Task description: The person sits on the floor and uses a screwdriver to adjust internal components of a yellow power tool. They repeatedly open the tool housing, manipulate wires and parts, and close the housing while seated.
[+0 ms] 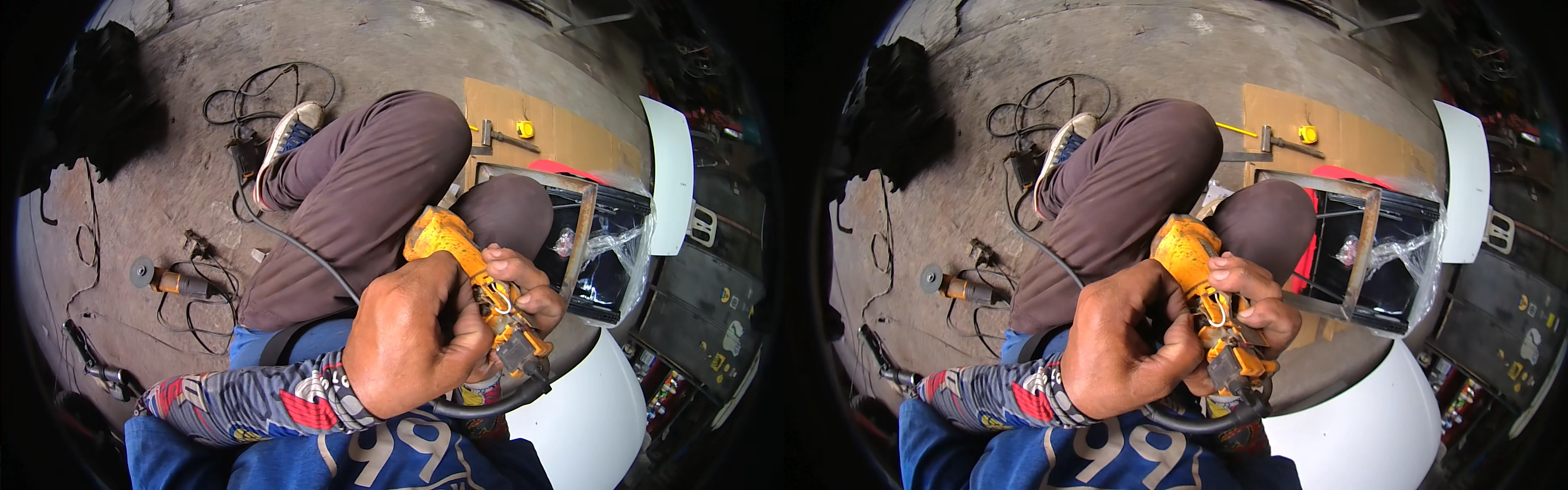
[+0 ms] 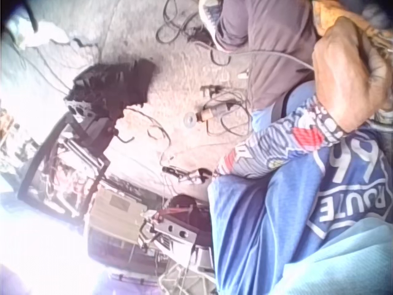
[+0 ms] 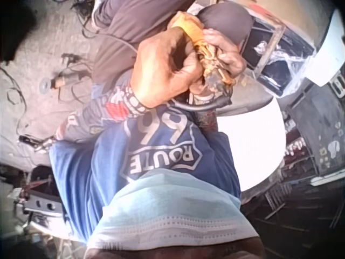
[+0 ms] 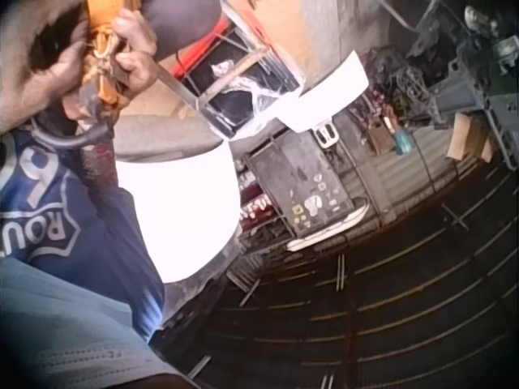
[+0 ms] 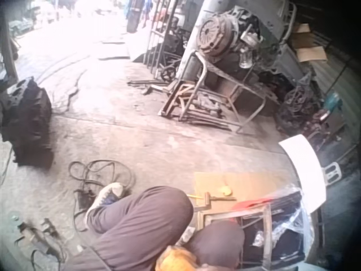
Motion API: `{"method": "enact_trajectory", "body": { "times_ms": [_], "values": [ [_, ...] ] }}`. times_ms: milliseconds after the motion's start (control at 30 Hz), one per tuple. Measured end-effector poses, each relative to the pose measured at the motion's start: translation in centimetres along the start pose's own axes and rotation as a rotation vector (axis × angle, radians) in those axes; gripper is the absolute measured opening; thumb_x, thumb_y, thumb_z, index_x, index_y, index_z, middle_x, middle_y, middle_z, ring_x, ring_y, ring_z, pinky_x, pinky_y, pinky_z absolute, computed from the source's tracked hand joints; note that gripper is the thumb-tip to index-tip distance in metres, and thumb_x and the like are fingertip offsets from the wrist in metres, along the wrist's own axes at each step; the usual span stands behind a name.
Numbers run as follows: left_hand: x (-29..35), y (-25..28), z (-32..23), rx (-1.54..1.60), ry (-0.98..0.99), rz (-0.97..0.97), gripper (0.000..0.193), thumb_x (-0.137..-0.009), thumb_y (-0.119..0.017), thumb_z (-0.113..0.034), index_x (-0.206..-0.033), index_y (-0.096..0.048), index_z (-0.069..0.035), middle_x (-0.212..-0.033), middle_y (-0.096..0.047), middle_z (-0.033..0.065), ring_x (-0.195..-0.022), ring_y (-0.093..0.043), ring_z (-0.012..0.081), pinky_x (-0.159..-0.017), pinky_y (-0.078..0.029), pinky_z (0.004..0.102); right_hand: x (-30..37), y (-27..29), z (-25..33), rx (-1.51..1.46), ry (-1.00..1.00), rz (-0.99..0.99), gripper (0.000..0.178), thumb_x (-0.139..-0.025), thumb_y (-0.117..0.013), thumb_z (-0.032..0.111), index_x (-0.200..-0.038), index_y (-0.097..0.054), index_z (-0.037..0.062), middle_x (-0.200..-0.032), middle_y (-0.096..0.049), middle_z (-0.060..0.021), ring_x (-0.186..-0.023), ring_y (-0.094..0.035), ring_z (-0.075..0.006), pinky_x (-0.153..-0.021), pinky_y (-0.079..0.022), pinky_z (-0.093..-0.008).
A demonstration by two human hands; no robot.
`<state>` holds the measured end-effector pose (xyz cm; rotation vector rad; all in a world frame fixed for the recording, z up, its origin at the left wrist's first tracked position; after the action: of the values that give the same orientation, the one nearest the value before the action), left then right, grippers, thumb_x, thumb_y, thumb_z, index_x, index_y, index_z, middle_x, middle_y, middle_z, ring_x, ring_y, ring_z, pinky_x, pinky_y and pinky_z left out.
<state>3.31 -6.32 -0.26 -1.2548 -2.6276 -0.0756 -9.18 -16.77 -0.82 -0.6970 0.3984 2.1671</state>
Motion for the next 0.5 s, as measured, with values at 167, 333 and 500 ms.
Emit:
{"method": "enact_trajectory", "body": {
  "times_ms": [167,333,500],
  "values": [
    [0.2,-0.1,0.1,0.028,0.012,-0.014,0.012,-0.08,-0.067,-0.002,-0.08,-0.055,0.002,-0.068,-0.059,0.0216,-0.064,-0.065,0.0418,-0.061,-0.052,0.0453,0.7,0.5,-0.2,-0.015,0.025,-0.039,0.076,-0.081,-0.082,0.06,-0.115,-0.041,0.0058,-0.105,-0.066,-0.0261,-0.095,-0.07,-0.0376,-0.095,-0.055,-0.0545],
    [0.2,-0.9,1.3,0.199,0.144,0.078,0.01,-0.081,-0.067,-0.001,-0.078,-0.058,0.002,-0.069,-0.062,0.0181,-0.066,-0.066,0.0363,-0.061,-0.053,0.0395,0.6,0.6,-0.1,-0.013,0.029,-0.002,0.076,-0.08,-0.084,0.057,-0.116,-0.041,0.0065,-0.107,-0.066,-0.0255,-0.099,-0.069,-0.0374,-0.098,-0.054,-0.0546],
    [0.4,-1.1,1.9,0.278,0.207,0.156,0.008,-0.083,-0.067,-0.002,-0.079,-0.061,0.002,-0.07,-0.066,0.0118,-0.065,-0.069,0.0199,-0.061,-0.053,0.0305,0.8,0.5,0.2,-0.001,-0.028,-0.025,0.072,-0.082,-0.085,0.051,-0.118,-0.04,0.0074,-0.11,-0.065,-0.0244,-0.104,-0.068,-0.0365,-0.102,-0.052,-0.0532]
  ]
}}
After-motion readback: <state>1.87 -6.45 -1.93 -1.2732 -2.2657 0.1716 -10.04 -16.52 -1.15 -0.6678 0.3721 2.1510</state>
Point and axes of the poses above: each hand's wrist, its own x-axis away from the middle knuckle, its own y-axis out of the back of the hand, z = x × y, the point moved 9 cm from there along -x, towards the middle knuckle
